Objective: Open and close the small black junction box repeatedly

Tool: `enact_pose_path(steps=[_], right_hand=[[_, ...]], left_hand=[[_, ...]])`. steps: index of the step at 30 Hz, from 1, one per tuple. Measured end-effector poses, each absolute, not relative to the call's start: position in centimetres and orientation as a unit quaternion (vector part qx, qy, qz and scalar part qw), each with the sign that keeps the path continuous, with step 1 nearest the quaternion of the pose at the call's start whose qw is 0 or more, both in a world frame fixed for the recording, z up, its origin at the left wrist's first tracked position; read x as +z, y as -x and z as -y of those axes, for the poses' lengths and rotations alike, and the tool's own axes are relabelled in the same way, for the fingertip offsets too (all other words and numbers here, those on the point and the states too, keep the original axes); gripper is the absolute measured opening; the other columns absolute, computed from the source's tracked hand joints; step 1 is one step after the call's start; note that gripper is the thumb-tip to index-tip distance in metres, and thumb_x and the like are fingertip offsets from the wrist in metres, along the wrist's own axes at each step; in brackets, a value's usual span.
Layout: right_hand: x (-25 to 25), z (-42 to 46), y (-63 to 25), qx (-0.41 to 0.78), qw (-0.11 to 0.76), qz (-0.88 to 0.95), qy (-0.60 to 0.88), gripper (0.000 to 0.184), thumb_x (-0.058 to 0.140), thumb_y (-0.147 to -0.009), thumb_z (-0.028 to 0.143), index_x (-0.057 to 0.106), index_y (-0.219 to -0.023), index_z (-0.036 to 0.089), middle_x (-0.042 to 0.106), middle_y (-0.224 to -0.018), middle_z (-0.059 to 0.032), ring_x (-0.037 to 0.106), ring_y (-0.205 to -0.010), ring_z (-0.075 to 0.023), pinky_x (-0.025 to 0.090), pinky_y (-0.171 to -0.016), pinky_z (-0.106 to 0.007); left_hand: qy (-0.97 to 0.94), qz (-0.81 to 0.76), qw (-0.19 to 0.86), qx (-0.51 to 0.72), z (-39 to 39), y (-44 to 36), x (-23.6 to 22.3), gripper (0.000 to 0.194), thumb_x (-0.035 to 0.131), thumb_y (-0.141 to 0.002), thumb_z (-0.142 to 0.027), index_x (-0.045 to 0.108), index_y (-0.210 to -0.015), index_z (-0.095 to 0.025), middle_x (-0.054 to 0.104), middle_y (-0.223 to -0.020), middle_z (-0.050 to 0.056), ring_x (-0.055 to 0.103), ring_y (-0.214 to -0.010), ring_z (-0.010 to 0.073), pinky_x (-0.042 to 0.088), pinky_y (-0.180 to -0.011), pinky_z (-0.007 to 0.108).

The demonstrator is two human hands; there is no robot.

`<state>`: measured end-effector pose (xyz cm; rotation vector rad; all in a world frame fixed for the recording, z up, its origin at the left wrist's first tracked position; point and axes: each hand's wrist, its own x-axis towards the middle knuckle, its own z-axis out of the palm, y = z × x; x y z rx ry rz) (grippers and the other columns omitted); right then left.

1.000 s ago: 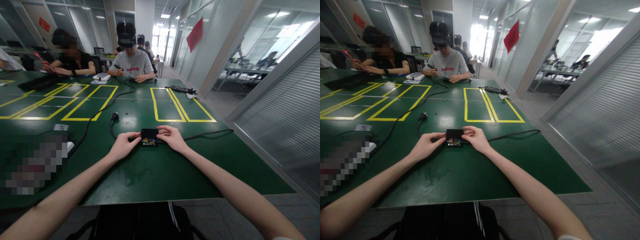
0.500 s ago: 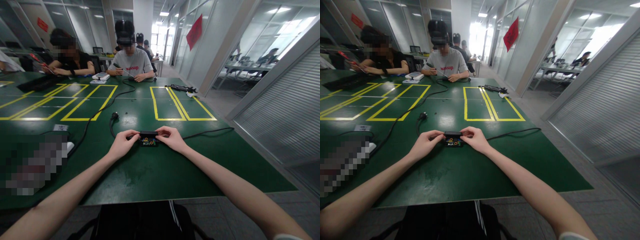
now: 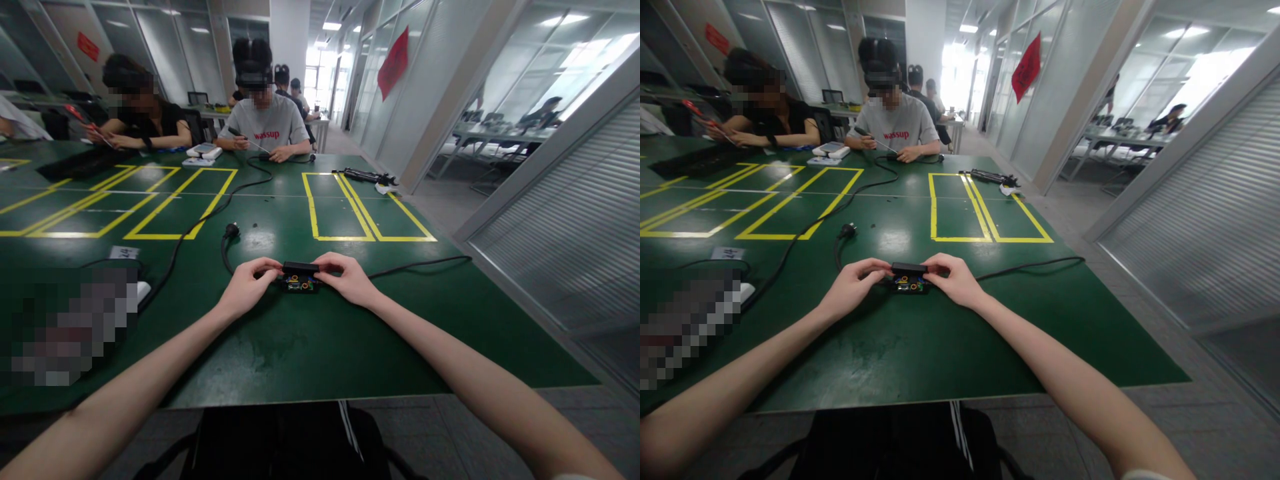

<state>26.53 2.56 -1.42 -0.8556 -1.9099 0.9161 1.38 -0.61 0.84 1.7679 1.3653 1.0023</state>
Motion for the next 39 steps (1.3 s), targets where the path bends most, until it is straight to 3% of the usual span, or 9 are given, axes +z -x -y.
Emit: enact_pose_path(steps=[6,16,26,32,39], right_hand=[[-1.8,-2.7,-26.6,0.338,0.42,0.77,0.341,0.015,0.068,-0.088,0.022,0.077,-0.1,0.02,0.075,-0.102,-0.0068,0.071,-0.093,-0.0201,0.06,-0.085,-0.037],[-1.6,-2.6,-26.4,0.327,0.422,0.776,0.337,0.015,0.067,-0.088,0.02,0.077,-0.099,0.02,0.075,-0.101,-0.0068,0.071,-0.093,-0.0204,0.061,-0.085,-0.037],[-1.6,-2.4,-26.4,0.319,0.425,0.787,0.314,0.016,0.065,-0.084,0.015,0.076,-0.094,0.019,0.075,-0.101,-0.0068,0.071,-0.088,-0.0184,0.061,-0.08,-0.035],[-1.4,-2.3,-26.6,0.327,0.406,0.803,0.288,0.02,0.062,-0.078,0.011,0.074,-0.093,0.018,0.073,-0.102,-0.0071,0.071,-0.09,-0.0182,0.06,-0.082,-0.035],[-0.9,-2.0,-27.0,0.285,0.378,0.842,0.258,0.024,0.058,-0.076,0.007,0.07,-0.092,0.019,0.072,-0.101,-0.007,0.069,-0.094,-0.0204,0.056,-0.089,-0.038]], left_hand=[[-0.68,-0.518,0.345,0.387,0.5,-1.2,0.6,0.033,0.058,-0.087,-0.034,0.075,-0.111,-0.018,0.081,-0.098,0.007,0.076,-0.099,0.0264,0.058,-0.097,0.041],[-0.704,-0.523,0.307,0.369,0.4,-1.1,0.6,0.038,0.055,-0.088,-0.039,0.079,-0.111,-0.019,0.08,-0.11,0.007,0.073,-0.104,0.0266,0.057,-0.097,0.039],[-0.722,-0.515,0.302,0.349,0.5,-1.1,0.5,0.038,0.057,-0.087,-0.041,0.079,-0.108,-0.019,0.079,-0.105,0.007,0.073,-0.096,0.0259,0.058,-0.091,0.04],[-0.742,-0.484,0.316,0.341,0.7,-1.1,0.4,0.03,0.059,-0.085,-0.033,0.075,-0.107,-0.019,0.079,-0.102,0.005,0.073,-0.095,0.0238,0.056,-0.094,0.04],[-0.834,-0.429,0.175,0.299,1.5,-1.3,0.2,0.046,0.07,-0.079,-0.03,0.066,-0.124,-0.019,0.075,-0.111,0.007,0.07,-0.102,0.0271,0.052,-0.096,0.045]])
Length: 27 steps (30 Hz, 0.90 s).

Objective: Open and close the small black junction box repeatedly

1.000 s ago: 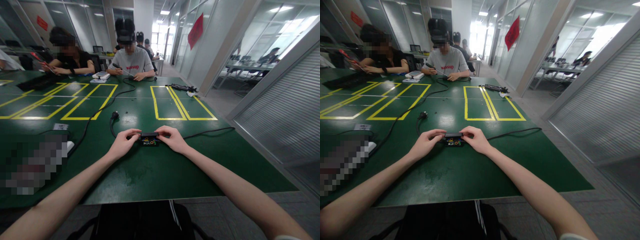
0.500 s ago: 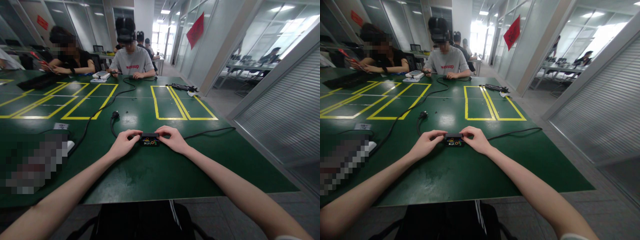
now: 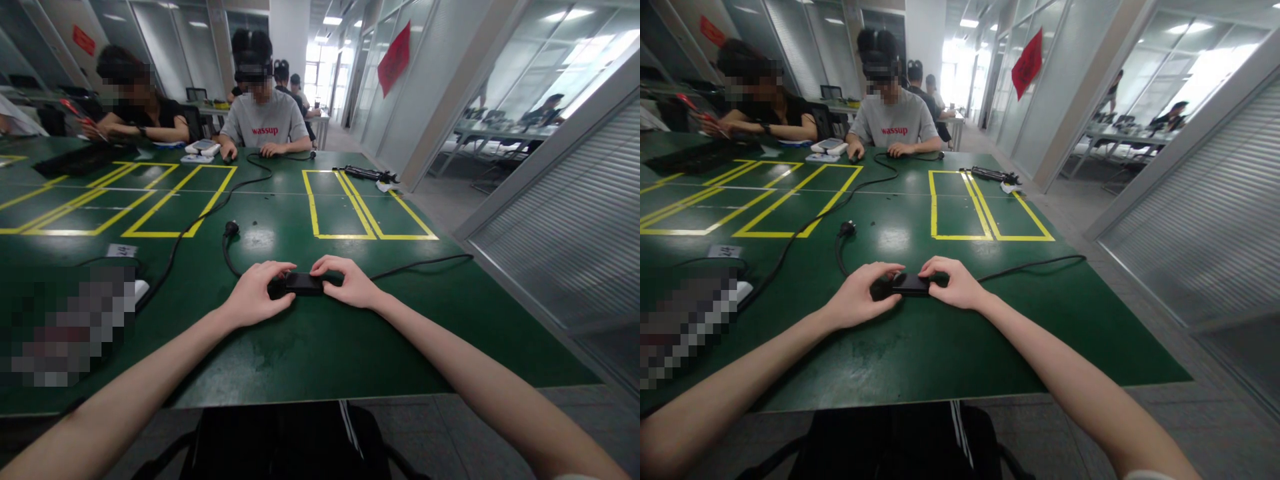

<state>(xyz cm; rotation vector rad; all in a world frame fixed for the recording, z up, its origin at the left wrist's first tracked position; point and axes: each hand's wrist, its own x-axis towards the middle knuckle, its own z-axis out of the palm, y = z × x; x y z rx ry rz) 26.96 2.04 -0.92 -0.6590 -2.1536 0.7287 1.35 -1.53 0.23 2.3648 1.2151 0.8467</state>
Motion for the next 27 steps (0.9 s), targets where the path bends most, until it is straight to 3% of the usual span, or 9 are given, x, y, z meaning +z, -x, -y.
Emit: enact_pose_path(steps=[5,11,20,27], right_hand=[[-0.7,-1.7,-27.0,0.262,0.358,0.86,0.253,0.01,0.064,-0.084,0.018,0.065,-0.094,0.02,0.07,-0.101,-0.0072,0.068,-0.093,-0.0209,0.054,-0.088,-0.039],[-0.8,-1.6,-26.8,0.196,0.301,0.894,0.267,0.032,0.079,-0.077,0.029,0.057,-0.099,0.021,0.066,-0.106,-0.0081,0.064,-0.096,-0.0234,0.052,-0.084,-0.037],[-0.9,-1.3,-25.9,0.065,0.246,0.929,0.268,0.034,0.067,-0.078,0.027,0.058,-0.109,0.018,0.068,-0.099,-0.0097,0.061,-0.084,-0.0234,0.049,-0.077,-0.036],[-0.8,-1.1,-26.1,0.047,0.216,0.946,0.239,0.027,0.059,-0.088,0.028,0.061,-0.112,0.015,0.071,-0.095,-0.0107,0.064,-0.082,-0.0236,0.048,-0.076,-0.035]], left_hand=[[-0.863,-0.404,0.133,0.274,1.5,-1.4,0.0,0.038,0.074,-0.082,-0.029,0.066,-0.119,-0.021,0.073,-0.114,0.006,0.068,-0.106,0.0268,0.052,-0.095,0.044],[-0.87,-0.389,0.125,0.276,0.9,-1.1,-0.4,0.034,0.07,-0.09,-0.03,0.065,-0.123,-0.021,0.073,-0.111,0.007,0.068,-0.103,0.0249,0.053,-0.093,0.042],[-0.879,-0.368,0.122,0.278,1.3,-1.3,-0.2,0.033,0.069,-0.091,-0.03,0.064,-0.122,-0.02,0.072,-0.111,0.007,0.067,-0.1,0.024,0.055,-0.086,0.038],[-0.9,-0.362,0.064,0.234,1.2,-1.5,-0.6,0.028,0.068,-0.094,-0.033,0.065,-0.118,-0.019,0.073,-0.106,0.007,0.067,-0.095,0.0245,0.052,-0.083,0.038]])
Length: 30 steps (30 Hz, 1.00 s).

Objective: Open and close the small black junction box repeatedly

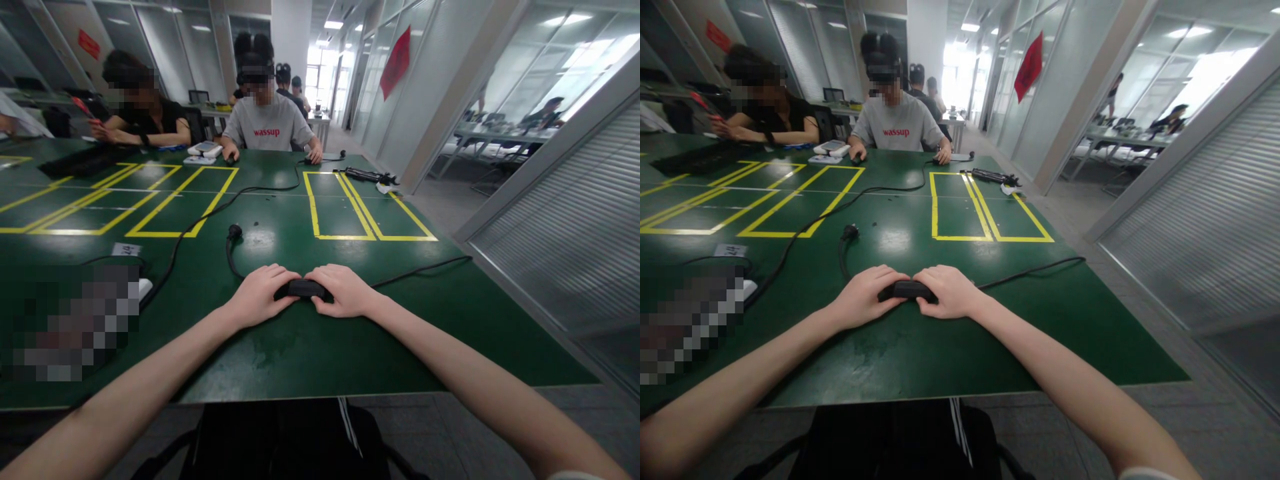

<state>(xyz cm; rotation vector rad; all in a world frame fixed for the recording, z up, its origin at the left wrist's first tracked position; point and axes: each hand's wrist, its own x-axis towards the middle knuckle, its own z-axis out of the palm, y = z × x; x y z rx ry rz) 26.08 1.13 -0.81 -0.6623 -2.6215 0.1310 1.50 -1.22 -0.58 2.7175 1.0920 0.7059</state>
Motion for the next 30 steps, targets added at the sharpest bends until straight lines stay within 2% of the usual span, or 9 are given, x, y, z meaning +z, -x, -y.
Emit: enact_pose_path(steps=[3,7,20,26,30], right_hand=[[-0.64,-1.15,-26.05,0.033,0.199,0.952,0.229,0.025,0.058,-0.095,0.033,0.061,-0.111,0.014,0.071,-0.093,-0.0106,0.065,-0.082,-0.0233,0.047,-0.075,-0.034],[-0.56,-1.24,-25.92,0.007,0.174,0.959,0.224,0.035,0.057,-0.101,0.049,0.061,-0.108,0.016,0.072,-0.091,-0.0104,0.067,-0.083,-0.0239,0.045,-0.074,-0.033],[-0.4,-0.91,-25.91,-0.032,0.176,0.955,0.235,0.035,0.051,-0.105,0.049,0.065,-0.106,0.016,0.073,-0.088,-0.0098,0.067,-0.079,-0.0234,0.042,-0.071,-0.033],[-0.41,-0.89,-25.9,-0.057,0.172,0.954,0.24,0.04,0.048,-0.106,0.051,0.066,-0.107,0.015,0.072,-0.085,-0.0093,0.065,-0.078,-0.0224,0.042,-0.071,-0.033],[-0.46,-0.99,-25.89,-0.049,0.178,0.954,0.237,0.041,0.049,-0.105,0.052,0.067,-0.109,0.015,0.072,-0.087,-0.0094,0.065,-0.08,-0.0226,0.044,-0.072,-0.033]], left_hand=[[-0.907,-0.358,0.033,0.218,1.27,-1.62,-0.61,0.025,0.065,-0.097,-0.034,0.065,-0.115,-0.018,0.073,-0.105,0.008,0.067,-0.094,0.0248,0.05,-0.082,0.038],[-0.914,-0.348,0.02,0.207,1.36,-1.67,-0.43,0.025,0.062,-0.099,-0.037,0.065,-0.115,-0.018,0.073,-0.103,0.006,0.066,-0.092,0.0238,0.048,-0.079,0.036],[-0.915,-0.348,0.013,0.203,1.49,-1.49,0.01,0.028,0.059,-0.1,-0.042,0.067,-0.111,-0.017,0.075,-0.101,0.008,0.067,-0.089,0.0237,0.047,-0.078,0.036],[-0.914,-0.328,-0.011,0.24,1.68,-1.63,-0.15,0.034,0.056,-0.102,-0.04,0.063,-0.126,-0.017,0.073,-0.115,0.011,0.069,-0.102,0.0252,0.051,-0.087,0.038],[-0.917,-0.313,-0.012,0.246,1.7,-1.75,-0.07,0.029,0.056,-0.102,-0.036,0.065,-0.121,-0.017,0.075,-0.113,0.01,0.069,-0.101,0.0252,0.05,-0.087,0.038]])
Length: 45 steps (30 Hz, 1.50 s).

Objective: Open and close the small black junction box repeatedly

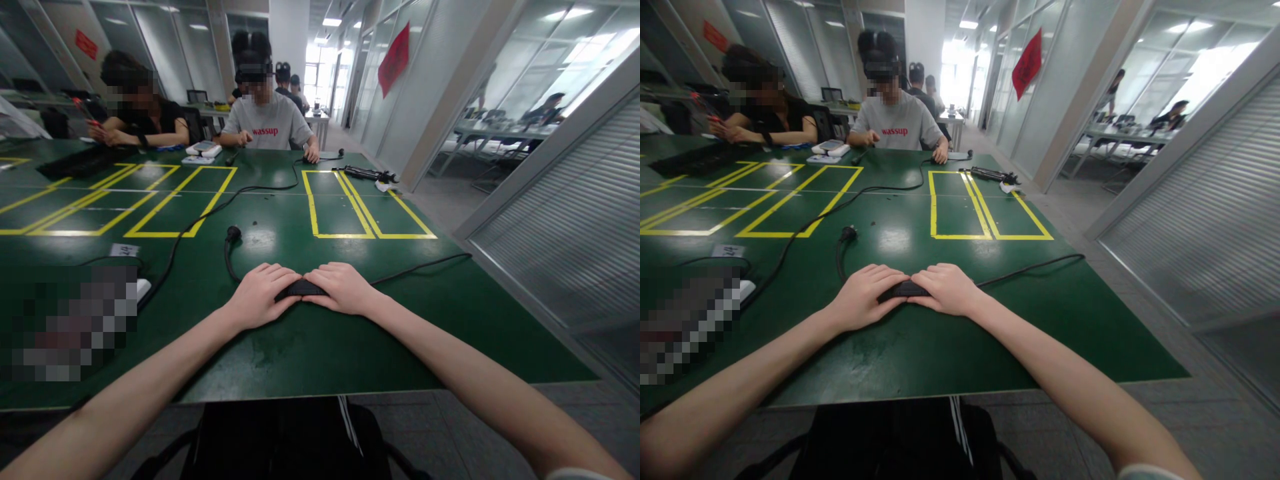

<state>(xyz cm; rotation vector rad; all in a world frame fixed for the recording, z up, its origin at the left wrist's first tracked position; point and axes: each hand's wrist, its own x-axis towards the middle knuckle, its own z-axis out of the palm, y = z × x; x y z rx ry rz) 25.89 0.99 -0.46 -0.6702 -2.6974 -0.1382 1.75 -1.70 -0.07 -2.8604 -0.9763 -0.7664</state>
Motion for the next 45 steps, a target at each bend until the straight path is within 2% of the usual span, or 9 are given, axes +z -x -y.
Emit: enact_pose_path(steps=[5,10,15,18,25,28,31,36,45], right_hand=[[-0.3,-1.1,-26.4,0.039,0.218,0.943,0.249,0.041,0.061,-0.097,0.054,0.068,-0.114,0.017,0.075,-0.097,-0.0107,0.069,-0.086,-0.0241,0.049,-0.078,-0.035],[0.3,-1.2,-26.9,0.229,0.277,0.879,0.314,0.033,0.046,-0.104,0.039,0.071,-0.111,0.018,0.077,-0.106,-0.0088,0.07,-0.095,-0.0217,0.052,-0.084,-0.034],[0.7,-1.2,-26.9,0.48,0.209,0.791,0.316,0.041,0.057,-0.096,0.057,0.067,-0.096,0.017,0.069,-0.081,-0.0018,0.062,-0.067,-0.0155,0.051,-0.063,-0.029],[0.6,-1.1,-26.8,0.546,0.22,0.747,0.31,0.048,0.071,-0.084,0.062,0.063,-0.097,0.017,0.063,-0.078,0.0007,0.058,-0.064,-0.0134,0.048,-0.06,-0.027],[0.0,-0.5,-26.3,0.311,0.286,0.842,0.334,0.03,0.08,-0.081,0.034,0.059,-0.096,0.02,0.058,-0.078,0.0031,0.05,-0.066,-0.0132,0.039,-0.06,-0.026],[-0.1,-0.5,-26.3,0.2,0.274,0.888,0.309,0.027,0.08,-0.082,0.028,0.06,-0.098,0.02,0.063,-0.088,-0.0009,0.056,-0.074,-0.0161,0.042,-0.066,-0.027],[0.2,-0.6,-26.5,0.133,0.251,0.916,0.285,0.028,0.078,-0.085,0.033,0.061,-0.103,0.02,0.067,-0.094,-0.0046,0.061,-0.081,-0.0196,0.045,-0.07,-0.03],[0.4,-0.8,-26.8,0.071,0.198,0.932,0.295,0.025,0.068,-0.095,0.044,0.065,-0.099,0.02,0.069,-0.088,-0.006,0.064,-0.081,-0.0212,0.043,-0.069,-0.03],[0.2,-0.9,-26.9,0.062,0.188,0.942,0.271,0.031,0.061,-0.1,0.048,0.066,-0.092,0.018,0.07,-0.084,-0.0055,0.064,-0.078,-0.0198,0.04,-0.066,-0.029]], left_hand=[[0.921,0.306,0.031,-0.239,1.6,-1.5,0.0,0.032,0.056,-0.102,-0.037,0.067,-0.123,-0.016,0.076,-0.114,0.01,0.068,-0.098,0.0255,0.05,-0.084,0.04],[0.92,0.29,0.091,-0.249,1.8,-1.4,0.3,0.032,0.054,-0.104,-0.031,0.065,-0.132,-0.02,0.074,-0.127,0.01,0.066,-0.108,0.026,0.051,-0.092,0.042],[0.927,0.272,0.104,-0.235,2.2,-1.4,0.7,0.037,0.049,-0.105,-0.022,0.062,-0.139,-0.029,0.07,-0.137,0.007,0.065,-0.118,0.0239,0.049,-0.102,0.043],[0.926,0.267,0.111,-0.242,2.2,-1.4,0.6,0.039,0.049,-0.105,-0.02,0.06,-0.14,-0.03,0.067,-0.141,0.007,0.065,-0.118,0.0232,0.049,-0.102,0.042],[0.912,0.323,0.049,-0.248,1.9,-1.6,-0.2,0.058,0.063,-0.097,-0.046,0.055,-0.145,-0.015,0.075,-0.115,0.013,0.07,-0.1,0.0274,0.052,-0.086,0.041],[0.905,0.348,0.006,-0.245,1.8,-1.6,-0.3,0.041,0.059,-0.1,-0.045,0.065,-0.129,-0.016,0.076,-0.105,0.011,0.069,-0.095,0.0257,0.052,-0.085,0.04],[0.903,0.353,-0.013,-0.245,1.7,-1.7,-0.4,0.03,0.057,-0.102,-0.042,0.067,-0.115,-0.018,0.076,-0.102,0.009,0.069,-0.09,0.0233,0.051,-0.085,0.038],[0.904,0.342,-0.009,-0.258,1.7,-1.7,-0.3,0.028,0.059,-0.101,-0.041,0.067,-0.114,-0.017,0.075,-0.1,0.009,0.069,-0.089,0.0235,0.05,-0.085,0.039],[0.896,0.36,-0.036,-0.259,1.9,-1.9,0.1,0.03,0.059,-0.1,-0.042,0.071,-0.108,-0.016,0.074,-0.09,0.008,0.067,-0.082,0.0221,0.051,-0.076,0.036]])
